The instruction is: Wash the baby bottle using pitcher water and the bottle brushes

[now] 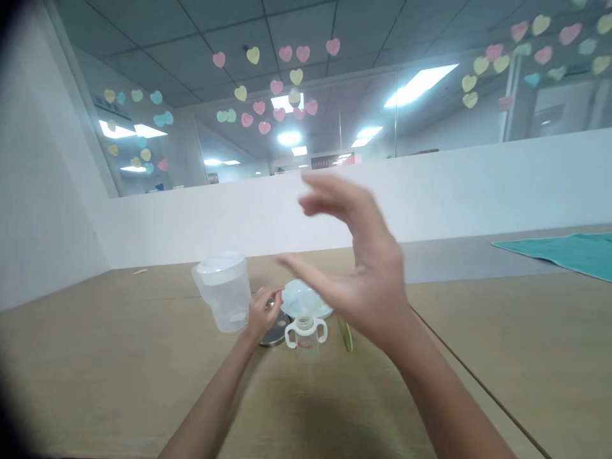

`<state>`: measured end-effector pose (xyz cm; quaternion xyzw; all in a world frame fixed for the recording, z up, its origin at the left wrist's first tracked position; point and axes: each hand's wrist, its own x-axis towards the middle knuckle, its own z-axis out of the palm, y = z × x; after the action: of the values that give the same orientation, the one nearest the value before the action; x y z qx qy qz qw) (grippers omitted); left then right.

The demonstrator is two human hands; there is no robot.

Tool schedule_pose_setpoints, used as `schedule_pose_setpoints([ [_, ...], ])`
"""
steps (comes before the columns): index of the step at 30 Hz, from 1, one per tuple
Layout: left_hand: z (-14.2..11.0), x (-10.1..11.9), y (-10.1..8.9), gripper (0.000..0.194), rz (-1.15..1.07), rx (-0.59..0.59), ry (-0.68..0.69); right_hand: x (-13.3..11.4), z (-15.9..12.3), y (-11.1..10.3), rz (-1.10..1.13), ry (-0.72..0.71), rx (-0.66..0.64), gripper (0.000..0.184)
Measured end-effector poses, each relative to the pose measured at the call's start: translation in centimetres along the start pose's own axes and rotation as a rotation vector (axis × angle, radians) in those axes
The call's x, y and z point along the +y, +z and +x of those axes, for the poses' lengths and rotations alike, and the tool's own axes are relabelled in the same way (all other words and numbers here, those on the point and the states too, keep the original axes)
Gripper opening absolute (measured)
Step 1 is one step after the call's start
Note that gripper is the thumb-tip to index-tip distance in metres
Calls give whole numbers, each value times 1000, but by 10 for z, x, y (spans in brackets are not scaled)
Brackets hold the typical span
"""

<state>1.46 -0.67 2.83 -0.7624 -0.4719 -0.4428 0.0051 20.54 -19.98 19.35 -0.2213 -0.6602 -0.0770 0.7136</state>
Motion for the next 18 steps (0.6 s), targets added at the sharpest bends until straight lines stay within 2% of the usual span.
schedule_pose_setpoints([
  [1,10,7,4,38,-41,-144,49,23,-9,1,-66,46,35,42],
  [2,20,13,9,39,-72,-312,74,51,-20,2,-151,153,41,31],
  [3,29,17,14,40,-69,-473,64,81,-34,3,-236,263,52,23],
  [4,37,20,19,37,-55,-571,55,113,-50,4,-323,405,44,22],
  [6,47,22,31,28,-12,-699,33,169,-84,5,-524,708,-58,24],
  [8,51,21,43,22,24,-767,15,207,-116,6,-744,960,-269,22],
  [9,51,20,48,22,40,-789,5,218,-131,7,-821,1059,-384,23],
  [10,51,19,52,22,55,-803,-4,225,-143,8,-833,1097,-440,21],
  [13,50,20,60,21,115,-838,-30,230,-168,12,-836,1113,-541,19],
  [18,52,28,64,24,246,-891,-62,230,-181,20,-857,1073,-641,23],
])
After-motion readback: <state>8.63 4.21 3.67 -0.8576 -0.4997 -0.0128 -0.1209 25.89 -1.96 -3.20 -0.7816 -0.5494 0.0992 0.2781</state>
